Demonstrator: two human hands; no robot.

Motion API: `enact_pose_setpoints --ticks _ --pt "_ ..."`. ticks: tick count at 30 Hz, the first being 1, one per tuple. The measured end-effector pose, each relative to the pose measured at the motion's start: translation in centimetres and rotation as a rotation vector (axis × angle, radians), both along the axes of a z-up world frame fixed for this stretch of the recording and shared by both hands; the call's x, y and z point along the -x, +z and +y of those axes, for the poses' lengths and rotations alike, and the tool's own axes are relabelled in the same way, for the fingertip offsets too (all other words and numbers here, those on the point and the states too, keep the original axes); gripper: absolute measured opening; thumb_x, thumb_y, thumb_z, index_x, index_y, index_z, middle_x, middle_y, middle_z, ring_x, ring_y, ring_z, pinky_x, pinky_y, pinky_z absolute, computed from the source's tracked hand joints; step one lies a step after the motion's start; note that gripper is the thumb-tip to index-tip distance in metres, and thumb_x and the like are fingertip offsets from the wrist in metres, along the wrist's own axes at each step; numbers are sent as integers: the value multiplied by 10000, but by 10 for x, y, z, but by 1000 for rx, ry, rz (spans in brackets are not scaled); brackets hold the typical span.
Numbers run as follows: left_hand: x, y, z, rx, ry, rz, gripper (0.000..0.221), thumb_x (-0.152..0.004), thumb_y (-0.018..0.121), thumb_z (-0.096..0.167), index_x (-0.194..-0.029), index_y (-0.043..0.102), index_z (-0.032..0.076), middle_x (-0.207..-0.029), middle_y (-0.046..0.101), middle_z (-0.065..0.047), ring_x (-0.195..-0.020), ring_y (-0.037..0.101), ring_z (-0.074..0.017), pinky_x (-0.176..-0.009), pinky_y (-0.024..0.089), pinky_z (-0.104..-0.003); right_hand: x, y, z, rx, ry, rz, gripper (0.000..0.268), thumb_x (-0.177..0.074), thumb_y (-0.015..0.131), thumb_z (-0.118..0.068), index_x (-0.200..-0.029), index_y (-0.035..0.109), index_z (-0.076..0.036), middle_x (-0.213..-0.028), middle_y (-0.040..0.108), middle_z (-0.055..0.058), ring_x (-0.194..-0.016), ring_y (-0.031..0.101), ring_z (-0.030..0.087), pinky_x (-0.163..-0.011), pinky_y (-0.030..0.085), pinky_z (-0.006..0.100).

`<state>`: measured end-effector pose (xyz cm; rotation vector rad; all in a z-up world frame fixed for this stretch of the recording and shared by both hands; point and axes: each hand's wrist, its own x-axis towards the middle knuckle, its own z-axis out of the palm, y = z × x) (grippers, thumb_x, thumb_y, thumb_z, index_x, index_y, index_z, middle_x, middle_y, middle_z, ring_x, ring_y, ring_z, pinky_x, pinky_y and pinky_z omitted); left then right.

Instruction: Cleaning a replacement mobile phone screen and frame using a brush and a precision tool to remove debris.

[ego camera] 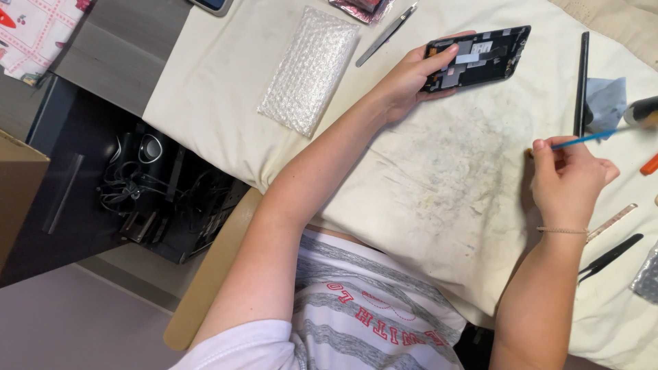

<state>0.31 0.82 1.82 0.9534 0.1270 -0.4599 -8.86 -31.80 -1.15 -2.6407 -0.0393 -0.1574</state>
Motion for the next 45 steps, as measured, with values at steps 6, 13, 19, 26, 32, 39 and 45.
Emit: enact_pose_setpoints --ticks 6,13,19,26,32,39,45 --pt "-2 2 -1 93 72 156 498 -800 675 70 -1294 672 137 -1287 652 -192 -1112 675 -353 -782 698 -478 4 10 10 19 -25 -20 478 -1131 838 -298 -795 538 -139 -688 515 -39 -707 440 194 -898 358 364" --pt "-7 4 7 295 61 301 701 -701 503 54 -1398 540 -2 -1288 600 -243 -1211 614 -462 -802 636 -593 -5 -1 -27 275 -235 -51 281 -965 899 -438 -1114 816 -214 -705 645 -94 -711 671 258 -764 484 438" --pt "-3 11 11 360 90 368 662 -781 454 206 -1390 508 -47 -1337 561 -309 -1237 579 -526 -817 613 -619 -10 -17 -46 339 -313 -99 245 -995 858 -402 -1150 859 -212 -676 666 -55 -662 656 347 -758 439 446" --pt "-6 -5 11 576 -1 357 733 -718 490 50 -1439 414 -54 -1391 472 -326 -1314 478 -542 -879 588 -663 6 8 -30 243 -234 -121 160 -965 799 -311 -1042 876 -194 -731 688 -61 -684 680 248 -679 526 373" --pt "12 23 5 671 -131 309 1032 -642 398 -42 -1643 280 180 -1676 318 -153 -1515 352 -377 -1148 400 -655 12 30 20 -562 -5 -490 221 -1116 766 59 -1116 577 174 -997 589 230 -840 655 269 -768 527 345" --pt "15 4 0 780 -226 176 967 -706 420 -3 -1648 263 152 -1691 301 -168 -1395 477 -407 -1073 515 -608 14 69 129 -773 279 -400 321 -1004 591 -187 -1131 592 109 -1040 639 256 -938 726 359 -859 573 383" --pt "22 24 -2 692 -195 168 966 -682 434 56 -1633 279 109 -1675 314 -189 -1372 471 -377 -1103 493 -610 10 50 141 -610 393 -402 352 -1065 534 -225 -1176 661 84 -1108 707 248 -1008 700 351 -954 549 409"
